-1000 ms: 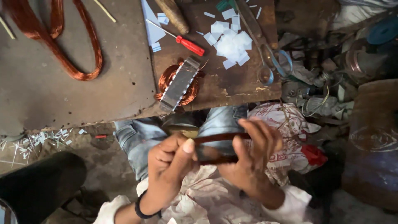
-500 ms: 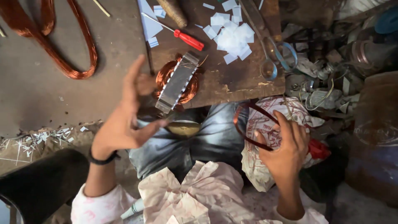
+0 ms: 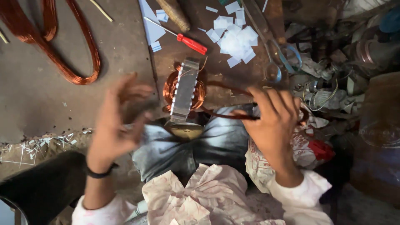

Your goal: The worker is winding and inserting copper wire coils into an electric motor stator and securing them with insulation strips.

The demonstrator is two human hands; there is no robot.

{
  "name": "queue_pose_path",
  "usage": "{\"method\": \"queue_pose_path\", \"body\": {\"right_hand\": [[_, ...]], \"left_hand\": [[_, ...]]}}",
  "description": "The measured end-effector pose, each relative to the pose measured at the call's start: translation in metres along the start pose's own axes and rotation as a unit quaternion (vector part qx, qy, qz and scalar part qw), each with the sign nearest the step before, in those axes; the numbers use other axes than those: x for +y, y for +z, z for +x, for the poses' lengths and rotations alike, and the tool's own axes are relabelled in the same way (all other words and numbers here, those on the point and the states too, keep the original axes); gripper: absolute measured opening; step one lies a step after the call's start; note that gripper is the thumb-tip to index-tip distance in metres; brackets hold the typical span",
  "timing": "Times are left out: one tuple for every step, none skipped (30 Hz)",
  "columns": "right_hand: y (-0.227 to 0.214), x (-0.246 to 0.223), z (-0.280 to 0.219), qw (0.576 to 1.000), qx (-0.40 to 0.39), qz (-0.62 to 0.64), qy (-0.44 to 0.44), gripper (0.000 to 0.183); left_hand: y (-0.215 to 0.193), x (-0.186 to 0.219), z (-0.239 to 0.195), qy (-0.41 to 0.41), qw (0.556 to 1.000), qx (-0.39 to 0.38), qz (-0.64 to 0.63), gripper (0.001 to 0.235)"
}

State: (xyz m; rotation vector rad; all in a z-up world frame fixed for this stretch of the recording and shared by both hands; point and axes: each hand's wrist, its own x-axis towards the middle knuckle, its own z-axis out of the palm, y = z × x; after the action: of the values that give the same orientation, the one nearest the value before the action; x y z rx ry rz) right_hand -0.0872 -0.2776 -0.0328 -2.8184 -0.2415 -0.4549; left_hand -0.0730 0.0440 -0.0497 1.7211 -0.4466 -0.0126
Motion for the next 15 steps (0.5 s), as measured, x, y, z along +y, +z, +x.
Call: {"method": "queue_pose_path", "body": {"right_hand": [[0.004, -0.003, 0.007, 0.999, 0.007, -0.004, -0.033, 0.060], [0.007, -0.007, 0.013, 0.998, 0.014, -0.008, -0.066, 0.057], [0.011, -0.011, 0.019, 0.998, 0.014, -0.007, -0.067, 0.057], [0.016, -0.016, 0.024, 0.997, 0.011, -0.010, -0.078, 0.061], [0.020, -0.020, 0.030, 0.996, 0.009, -0.015, -0.089, 0.065], [0.022, -0.026, 0.033, 0.996, 0.009, -0.014, -0.090, 0.065], [0.024, -0.032, 0.036, 0.995, 0.001, -0.008, -0.097, 0.071], [0.027, -0.038, 0.038, 0.995, -0.008, -0.001, -0.104, 0.077], [0.027, -0.044, 0.039, 0.994, -0.008, -0.001, -0.105, 0.077], [0.027, -0.050, 0.040, 0.994, -0.023, -0.014, -0.108, 0.075], [0.027, -0.055, 0.040, 0.993, -0.038, -0.027, -0.109, 0.073], [0.024, -0.059, 0.037, 0.993, -0.040, -0.027, -0.109, 0.073], [0.020, -0.063, 0.035, 0.992, 0.014, -0.038, -0.118, 0.075], [0.016, -0.066, 0.033, 0.988, 0.069, -0.049, -0.127, 0.077], [0.026, -0.057, 0.020, 0.988, 0.070, -0.051, -0.127, 0.077]], "left_hand": [[-0.009, 0.001, 0.001, -0.010, 0.992, 0.039, 0.116, 0.057], [-0.018, 0.002, 0.001, -0.020, 0.970, 0.077, 0.231, 0.027], [-0.022, -0.004, -0.001, -0.021, 0.969, 0.078, 0.232, 0.027], [-0.027, -0.010, -0.004, -0.047, 0.974, 0.044, 0.216, 0.020], [-0.032, -0.016, -0.006, -0.071, 0.977, 0.010, 0.199, 0.015], [-0.030, -0.009, 0.003, -0.070, 0.977, 0.012, 0.200, 0.015], [-0.029, -0.002, 0.011, -0.024, 0.978, -0.048, 0.203, 0.035], [-0.028, 0.004, 0.020, 0.022, 0.972, -0.108, 0.205, 0.056], [-0.027, 0.003, 0.024, 0.021, 0.973, -0.107, 0.205, 0.056], [-0.026, 0.001, 0.029, 0.050, 0.947, -0.143, 0.282, 0.054], [-0.025, -0.002, 0.033, 0.078, 0.914, -0.181, 0.355, 0.053], [-0.025, -0.003, 0.034, 0.076, 0.915, -0.181, 0.354, 0.053], [-0.026, -0.005, 0.037, 0.081, 0.902, -0.194, 0.376, 0.050], [-0.026, -0.006, 0.040, 0.085, 0.890, -0.206, 0.399, 0.047], [-0.028, -0.007, 0.042, 0.088, 0.890, -0.205, 0.398, 0.047]]}}
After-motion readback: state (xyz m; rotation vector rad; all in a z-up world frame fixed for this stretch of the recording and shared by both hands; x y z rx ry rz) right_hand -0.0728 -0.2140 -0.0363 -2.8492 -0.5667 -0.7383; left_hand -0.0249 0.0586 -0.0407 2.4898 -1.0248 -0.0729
